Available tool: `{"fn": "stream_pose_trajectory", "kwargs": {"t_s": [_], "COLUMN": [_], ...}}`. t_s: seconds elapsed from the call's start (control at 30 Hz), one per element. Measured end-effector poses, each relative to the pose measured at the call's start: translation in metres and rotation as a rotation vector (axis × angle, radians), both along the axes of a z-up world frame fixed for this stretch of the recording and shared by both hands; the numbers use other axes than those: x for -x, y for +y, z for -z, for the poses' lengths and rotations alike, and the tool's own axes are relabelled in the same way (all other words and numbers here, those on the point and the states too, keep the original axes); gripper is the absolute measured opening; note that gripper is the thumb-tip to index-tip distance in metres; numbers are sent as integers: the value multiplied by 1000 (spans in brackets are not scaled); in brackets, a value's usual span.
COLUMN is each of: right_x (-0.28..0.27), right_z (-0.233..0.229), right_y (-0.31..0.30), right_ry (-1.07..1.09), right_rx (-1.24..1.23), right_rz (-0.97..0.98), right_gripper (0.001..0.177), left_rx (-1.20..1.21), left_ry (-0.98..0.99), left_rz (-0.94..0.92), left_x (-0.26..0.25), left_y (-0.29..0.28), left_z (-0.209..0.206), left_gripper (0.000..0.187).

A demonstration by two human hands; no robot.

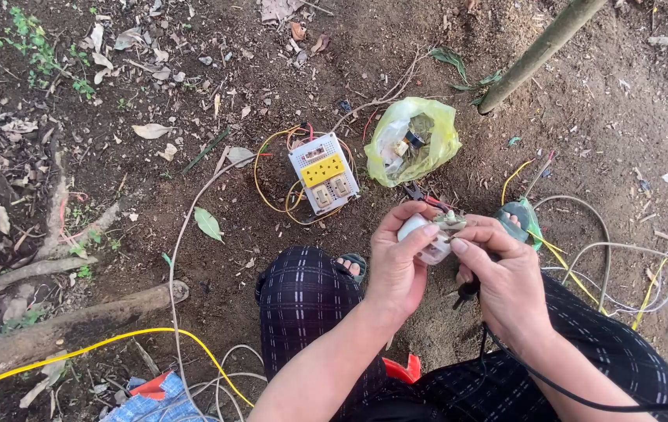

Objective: The person sits on the ground outdoors and repairs a white electrical plug. They use pliers to strip the wire insulation and a screwdriver to tighten the internal screws, connecting the wires to the terminals.

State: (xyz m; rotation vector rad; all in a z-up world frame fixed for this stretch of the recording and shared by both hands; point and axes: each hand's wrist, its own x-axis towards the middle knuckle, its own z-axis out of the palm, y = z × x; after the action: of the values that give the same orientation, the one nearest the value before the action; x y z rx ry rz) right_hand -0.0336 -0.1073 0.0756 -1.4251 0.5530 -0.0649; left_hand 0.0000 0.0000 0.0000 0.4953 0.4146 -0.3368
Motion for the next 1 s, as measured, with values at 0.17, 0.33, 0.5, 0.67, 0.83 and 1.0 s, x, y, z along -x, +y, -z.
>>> {"fn": "stream_pose_trajectory", "kwargs": {"t_s": [0.17, 0.33, 0.5, 0.67, 0.83, 1.0], "right_x": [1, 2, 6, 9, 8, 6], "right_z": [3, 9, 13, 9, -4, -13], "right_y": [-2, -7, -11, -7, -5, -5], "right_ry": [-1, 6, 13, 31, 50, 102], "right_rx": [-10, -68, -50, 64, 187, 562], "right_rz": [7, 58, 64, 9, -67, -291], "right_gripper": [3, 4, 6, 16, 17, 16], "left_rx": [8, 40, 32, 42, 36, 118], "left_ry": [60, 87, 76, 82, 74, 15], "left_rz": [-20, -17, -47, -59, -65, -18], "left_x": [-2, -2, -3, -4, -4, -4], "left_y": [5, 6, 7, 7, 10, 15], "left_z": [-12, -10, -9, -9, -14, -18], "left_gripper": [32, 32, 31, 30, 29, 31]}}
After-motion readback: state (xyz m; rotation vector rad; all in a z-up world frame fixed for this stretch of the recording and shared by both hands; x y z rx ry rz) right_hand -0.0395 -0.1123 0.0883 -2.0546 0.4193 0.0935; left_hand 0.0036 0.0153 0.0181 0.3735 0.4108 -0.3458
